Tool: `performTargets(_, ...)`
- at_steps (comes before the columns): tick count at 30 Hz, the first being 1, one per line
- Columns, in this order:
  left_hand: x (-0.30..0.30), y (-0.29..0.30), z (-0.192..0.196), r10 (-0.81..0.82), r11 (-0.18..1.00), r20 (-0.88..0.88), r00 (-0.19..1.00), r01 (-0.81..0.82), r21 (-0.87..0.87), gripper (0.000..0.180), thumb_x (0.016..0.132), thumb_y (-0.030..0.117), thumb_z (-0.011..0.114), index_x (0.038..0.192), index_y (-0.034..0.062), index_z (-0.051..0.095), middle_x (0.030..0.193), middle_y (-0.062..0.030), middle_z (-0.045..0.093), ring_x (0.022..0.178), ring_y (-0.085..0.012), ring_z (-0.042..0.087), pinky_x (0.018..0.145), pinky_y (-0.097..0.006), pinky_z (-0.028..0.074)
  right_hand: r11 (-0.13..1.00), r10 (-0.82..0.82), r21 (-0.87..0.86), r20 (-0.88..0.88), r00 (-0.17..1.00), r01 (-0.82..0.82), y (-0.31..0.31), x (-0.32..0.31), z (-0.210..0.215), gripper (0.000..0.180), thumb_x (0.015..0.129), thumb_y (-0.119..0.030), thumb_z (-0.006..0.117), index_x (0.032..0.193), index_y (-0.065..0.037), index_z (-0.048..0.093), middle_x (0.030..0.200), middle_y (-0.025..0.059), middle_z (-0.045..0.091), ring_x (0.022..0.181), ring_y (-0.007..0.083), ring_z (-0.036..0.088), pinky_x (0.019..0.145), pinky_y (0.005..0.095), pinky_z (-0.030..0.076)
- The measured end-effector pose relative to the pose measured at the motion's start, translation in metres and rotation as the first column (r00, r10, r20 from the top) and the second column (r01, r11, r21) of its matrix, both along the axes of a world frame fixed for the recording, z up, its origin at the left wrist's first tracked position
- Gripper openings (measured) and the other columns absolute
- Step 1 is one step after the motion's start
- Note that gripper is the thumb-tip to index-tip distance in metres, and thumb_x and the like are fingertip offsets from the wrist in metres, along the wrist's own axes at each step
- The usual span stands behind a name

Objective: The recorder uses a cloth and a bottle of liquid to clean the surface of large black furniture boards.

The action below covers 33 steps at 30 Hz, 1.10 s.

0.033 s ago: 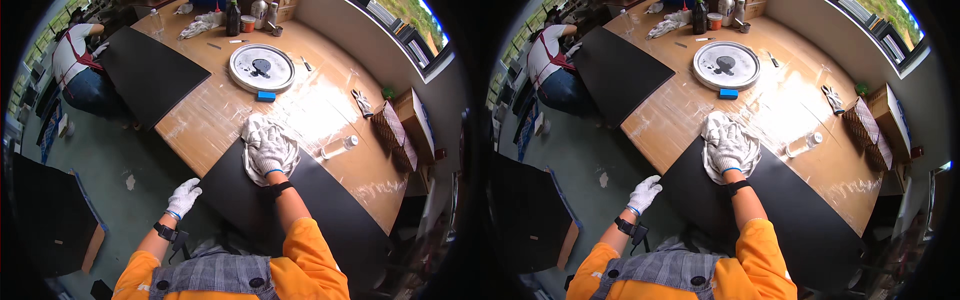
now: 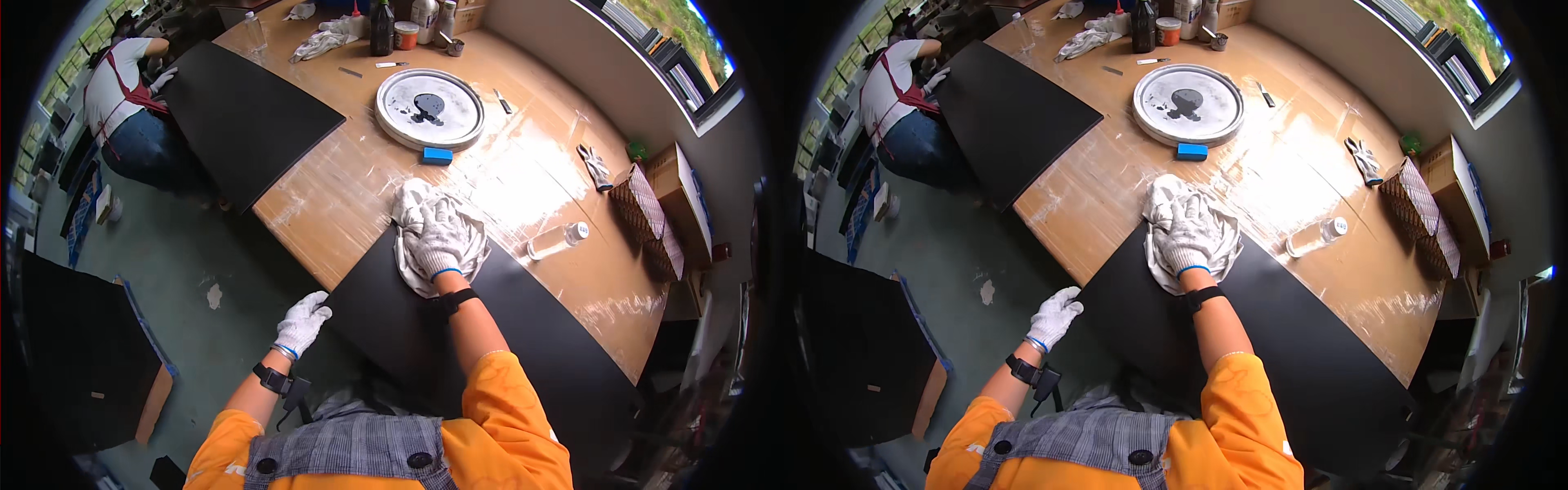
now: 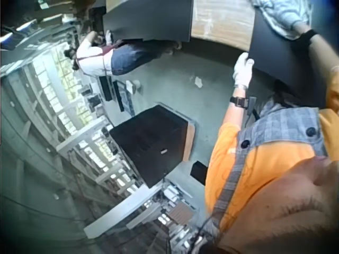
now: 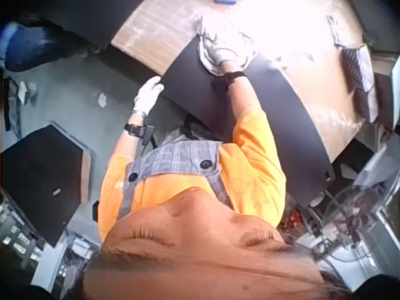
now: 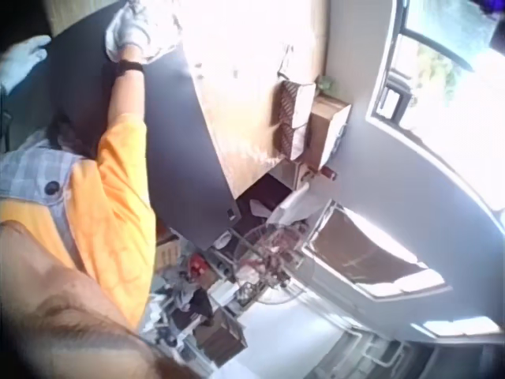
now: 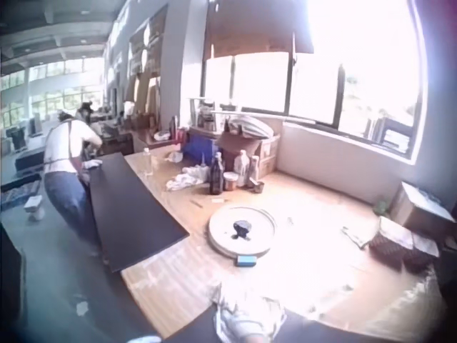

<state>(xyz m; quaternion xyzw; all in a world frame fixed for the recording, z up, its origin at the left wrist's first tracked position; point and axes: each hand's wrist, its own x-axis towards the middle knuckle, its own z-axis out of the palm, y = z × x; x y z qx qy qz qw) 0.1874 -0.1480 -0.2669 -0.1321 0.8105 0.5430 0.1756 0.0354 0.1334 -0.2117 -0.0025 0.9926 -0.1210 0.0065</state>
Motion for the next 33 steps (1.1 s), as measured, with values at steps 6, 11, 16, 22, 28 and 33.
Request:
performTargets(6,-0.015,0.006,0.026,0.062,0.974,0.211,0.976,-0.105,0.199,0.039,0.089,0.003,0.059,0.127,-0.0025,0.054,0.111,-0.0113,0.065,0.103,-0.0191,0.061,0.090,-0.029,0.049,1.000,0.003,0.019,-0.201,0.980,0.001,-0.016,-0.024,-0.015,0.060,0.079,-0.046,0.062,0.127,-0.011,0.056,0.140,0.0203,0.044,0.131,0.0368,0.038,0.108,0.0476,0.031)
performTargets(11,-0.022,-0.011,0.020,0.017,0.932,0.290,0.957,-0.120,0.342,0.036,0.090,0.005,0.057,0.125,-0.0013,0.056,0.099,-0.0050,0.068,0.088,-0.0125,0.063,0.080,-0.026,0.051,0.869,0.461,-0.158,-0.087,0.883,-0.469,-0.067,0.104,-0.020,0.061,0.079,-0.045,0.061,0.131,-0.014,0.054,0.143,0.0176,0.041,0.132,0.0374,0.038,0.107,0.0543,0.029)
performTargets(16,-0.009,-0.033,0.008,-0.043,0.901,0.271,0.962,-0.080,0.426,0.037,0.091,0.004,0.054,0.128,-0.0013,0.056,0.095,-0.0019,0.067,0.083,-0.0094,0.062,0.077,-0.023,0.051,0.959,0.280,-0.041,0.007,0.960,-0.279,0.011,0.174,-0.006,0.057,0.075,-0.038,0.069,0.126,-0.016,0.059,0.138,0.0145,0.049,0.128,0.0332,0.045,0.108,0.0480,0.031)
performTargets(22,0.011,-0.061,-0.003,-0.065,0.858,0.306,0.950,-0.104,0.504,0.033,0.093,0.001,0.049,0.124,-0.0018,0.057,0.097,-0.0046,0.066,0.084,-0.0107,0.061,0.078,-0.024,0.052,0.819,-0.551,0.125,-0.098,0.829,0.560,0.113,0.113,-0.018,0.058,0.088,-0.037,0.056,0.141,-0.017,0.045,0.142,0.0133,0.045,0.130,0.0309,0.042,0.108,0.0370,0.034)
performTargets(28,0.024,-0.096,0.004,-0.007,0.902,0.337,0.941,-0.139,0.408,0.025,0.094,0.008,0.053,0.117,0.0019,0.061,0.098,-0.0039,0.066,0.081,-0.0085,0.061,0.074,-0.022,0.051,0.997,-0.027,0.066,-0.186,0.982,0.040,-0.039,0.085,-0.018,0.060,0.082,-0.037,0.062,0.133,-0.010,0.049,0.137,0.0162,0.048,0.129,0.0345,0.042,0.109,0.0438,0.031)
performTargets(33,0.021,-0.121,0.013,0.061,0.928,0.310,0.949,-0.168,0.333,0.029,0.091,0.017,0.063,0.116,0.0026,0.062,0.096,-0.0051,0.067,0.077,-0.0100,0.064,0.073,-0.025,0.054,0.921,0.358,-0.117,-0.124,0.926,-0.372,-0.084,0.163,-0.008,0.059,0.074,-0.036,0.068,0.129,-0.020,0.056,0.139,0.0120,0.049,0.132,0.0307,0.042,0.111,0.0508,0.025)
